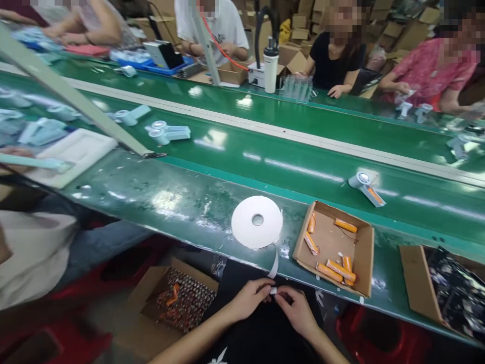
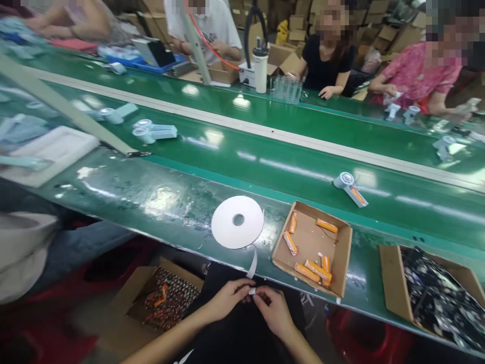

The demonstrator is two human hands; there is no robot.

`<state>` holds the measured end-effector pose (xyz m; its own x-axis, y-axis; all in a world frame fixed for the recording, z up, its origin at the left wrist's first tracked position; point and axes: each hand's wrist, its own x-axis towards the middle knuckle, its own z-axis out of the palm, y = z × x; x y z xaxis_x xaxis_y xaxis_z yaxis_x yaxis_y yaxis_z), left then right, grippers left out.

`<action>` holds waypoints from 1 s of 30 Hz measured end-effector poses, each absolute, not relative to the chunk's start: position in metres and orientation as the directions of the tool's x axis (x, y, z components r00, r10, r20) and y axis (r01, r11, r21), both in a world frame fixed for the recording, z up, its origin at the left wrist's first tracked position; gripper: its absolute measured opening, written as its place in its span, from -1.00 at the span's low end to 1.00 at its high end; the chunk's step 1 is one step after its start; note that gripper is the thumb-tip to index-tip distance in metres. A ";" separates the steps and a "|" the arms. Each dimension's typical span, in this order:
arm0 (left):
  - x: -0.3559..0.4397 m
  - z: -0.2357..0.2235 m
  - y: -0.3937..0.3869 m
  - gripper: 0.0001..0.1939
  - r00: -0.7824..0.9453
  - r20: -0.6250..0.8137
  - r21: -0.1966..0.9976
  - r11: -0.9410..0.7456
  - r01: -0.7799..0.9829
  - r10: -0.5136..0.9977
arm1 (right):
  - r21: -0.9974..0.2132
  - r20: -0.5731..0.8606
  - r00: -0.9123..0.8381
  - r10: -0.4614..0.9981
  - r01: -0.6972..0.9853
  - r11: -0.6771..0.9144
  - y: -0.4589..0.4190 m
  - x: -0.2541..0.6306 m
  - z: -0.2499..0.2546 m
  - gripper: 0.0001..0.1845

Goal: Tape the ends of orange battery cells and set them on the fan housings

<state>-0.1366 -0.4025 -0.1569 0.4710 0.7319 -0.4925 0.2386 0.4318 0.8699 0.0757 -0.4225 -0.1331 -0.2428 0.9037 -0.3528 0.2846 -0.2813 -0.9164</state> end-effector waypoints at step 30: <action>-0.131 -0.175 -0.396 -0.36 0.555 -0.493 0.870 0.354 0.344 0.670 | -0.806 -0.534 -0.495 0.686 0.543 -0.235 -0.415 0.098 -0.128 -0.50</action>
